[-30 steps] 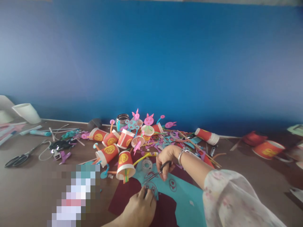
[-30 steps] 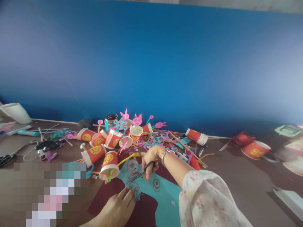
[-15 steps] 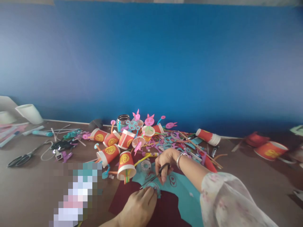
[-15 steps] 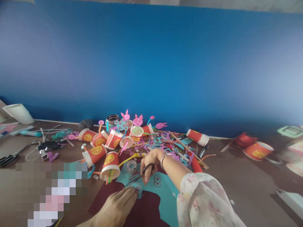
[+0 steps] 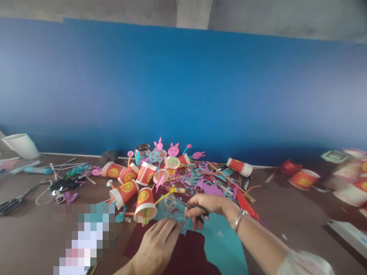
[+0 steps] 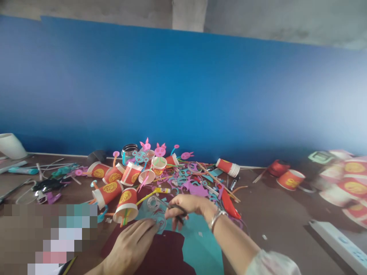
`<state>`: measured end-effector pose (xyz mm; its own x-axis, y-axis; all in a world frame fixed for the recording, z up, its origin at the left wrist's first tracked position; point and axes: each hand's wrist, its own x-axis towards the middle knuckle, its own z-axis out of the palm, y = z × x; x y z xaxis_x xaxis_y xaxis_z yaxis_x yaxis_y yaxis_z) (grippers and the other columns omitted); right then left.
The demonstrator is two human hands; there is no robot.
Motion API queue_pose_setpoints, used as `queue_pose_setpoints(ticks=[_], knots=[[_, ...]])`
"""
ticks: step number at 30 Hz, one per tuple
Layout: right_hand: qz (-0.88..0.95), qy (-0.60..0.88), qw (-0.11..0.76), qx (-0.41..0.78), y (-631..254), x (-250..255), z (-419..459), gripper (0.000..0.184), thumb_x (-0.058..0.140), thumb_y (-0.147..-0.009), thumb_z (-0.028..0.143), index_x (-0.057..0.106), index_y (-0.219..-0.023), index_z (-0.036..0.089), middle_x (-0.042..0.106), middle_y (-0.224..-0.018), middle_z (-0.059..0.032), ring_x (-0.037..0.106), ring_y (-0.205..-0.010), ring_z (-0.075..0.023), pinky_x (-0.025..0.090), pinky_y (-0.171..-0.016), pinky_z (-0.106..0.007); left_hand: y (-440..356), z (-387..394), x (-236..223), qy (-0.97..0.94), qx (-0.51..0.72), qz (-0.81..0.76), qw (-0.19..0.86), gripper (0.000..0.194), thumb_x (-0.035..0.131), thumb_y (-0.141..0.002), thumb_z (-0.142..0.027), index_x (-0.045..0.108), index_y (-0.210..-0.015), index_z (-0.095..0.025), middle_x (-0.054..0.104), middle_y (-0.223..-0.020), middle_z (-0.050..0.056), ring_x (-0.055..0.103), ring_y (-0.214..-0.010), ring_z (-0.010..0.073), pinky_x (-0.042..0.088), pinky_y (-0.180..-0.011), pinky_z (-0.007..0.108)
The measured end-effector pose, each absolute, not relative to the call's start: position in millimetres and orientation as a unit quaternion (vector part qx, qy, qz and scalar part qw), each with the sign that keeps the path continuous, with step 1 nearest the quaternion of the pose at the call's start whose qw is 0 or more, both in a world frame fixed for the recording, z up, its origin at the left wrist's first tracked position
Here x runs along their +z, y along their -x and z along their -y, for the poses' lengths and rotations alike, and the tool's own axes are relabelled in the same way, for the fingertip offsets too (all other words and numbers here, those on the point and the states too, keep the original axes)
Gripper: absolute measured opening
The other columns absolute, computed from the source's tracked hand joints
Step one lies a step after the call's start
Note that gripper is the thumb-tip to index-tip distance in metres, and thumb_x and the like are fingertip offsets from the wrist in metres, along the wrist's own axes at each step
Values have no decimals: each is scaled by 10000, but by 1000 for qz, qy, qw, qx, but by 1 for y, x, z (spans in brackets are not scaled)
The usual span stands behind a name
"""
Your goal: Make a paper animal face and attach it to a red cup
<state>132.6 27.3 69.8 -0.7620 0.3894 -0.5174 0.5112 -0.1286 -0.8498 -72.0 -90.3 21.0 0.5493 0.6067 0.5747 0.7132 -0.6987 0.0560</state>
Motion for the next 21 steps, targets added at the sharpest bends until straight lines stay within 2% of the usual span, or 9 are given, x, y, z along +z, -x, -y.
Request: queue_pose_setpoints(ticks=[3, 6, 8, 10, 12, 14, 15, 18, 21], knots=[[-595, -444, -146, -654, -131, 56, 7, 306, 660, -640, 272, 601, -913, 145, 590, -529, 43, 527, -452, -84, 312, -392, -159, 63, 96, 29, 879, -274, 380, 87, 294, 373, -888, -130, 585, -1089, -162, 644, -946, 95, 609, -909, 204, 532, -780, 306], [-554, -462, -280, -633, -130, 46, 24, 308, 608, -606, 211, 577, -907, 153, 530, -538, 62, 499, -466, -83, 316, -388, -162, 52, 95, 40, 858, -319, 400, 43, 355, 442, -838, -86, 562, -1144, -218, 592, -1128, 98, 495, -1148, 253, 464, -926, 399], [-548, -456, -354, -605, -135, 47, 24, 305, 602, -583, 210, 562, -882, 159, 509, -598, 60, 462, -462, -68, 309, -389, -168, 41, 88, 47, 813, -389, 431, -44, 485, 504, -794, -116, 461, -1264, -229, 452, -1327, 118, 363, -1267, 284, 378, -1004, 473], [-557, -440, -414, -570, -140, 52, 21, 290, 624, -574, 222, 557, -849, 162, 483, -634, 59, 415, -460, -51, 308, -410, -175, 29, 75, 50, 692, -504, 488, -171, 543, 549, -783, -210, 396, -1303, -181, 440, -1327, 151, 430, -1211, 274, 420, -957, 445], [-568, -423, -458, -538, -146, 57, 17, 285, 665, -572, 243, 556, -824, 165, 467, -650, 56, 391, -476, -48, 314, -441, -185, 13, 58, 47, 543, -548, 522, -364, 463, 599, -753, -325, 513, -1167, -138, 594, -1102, 142, 605, -934, 228, 526, -717, 327], [-571, -411, -490, -515, -149, 56, 14, 302, 698, -581, 279, 553, -821, 168, 464, -649, 53, 382, -490, -54, 313, -458, -193, -2, 42, 39, 418, -517, 517, -539, 411, 670, -677, -394, 612, -952, -94, 654, -792, 98, 617, -626, 177, 460, -467, 236], [-572, -407, -501, -506, -150, 53, 12, 321, 714, -581, 299, 550, -824, 170, 457, -635, 57, 367, -484, -55, 304, -455, -196, -9, 34, 34, 364, -527, 502, -581, 385, 708, -637, -383, 629, -873, -90, 645, -702, 74, 591, -550, 150, 414, -421, 210], [-568, -411, -523, -485, -152, 36, 11, 330, 717, -630, 346, 551, -856, 172, 463, -615, 58, 413, -517, -76, 339, -502, -212, -24, 19, 19, 239, -614, 448, -604, 368, 782, -566, -328, 625, -835, -133, 664, -701, 38, 614, -577, 136, 446, -483, 206], [-586, -409, -465, -523, -152, 18, 14, 303, 691, -673, 405, 560, -797, 161, 509, -591, 40, 489, -547, -106, 380, -526, -224, -27, 12, 10, 190, -644, 417, -613, 378, 791, -573, -322, 604, -863, -168, 689, -741, 37, 662, -663, 175, 500, -606, 258]])
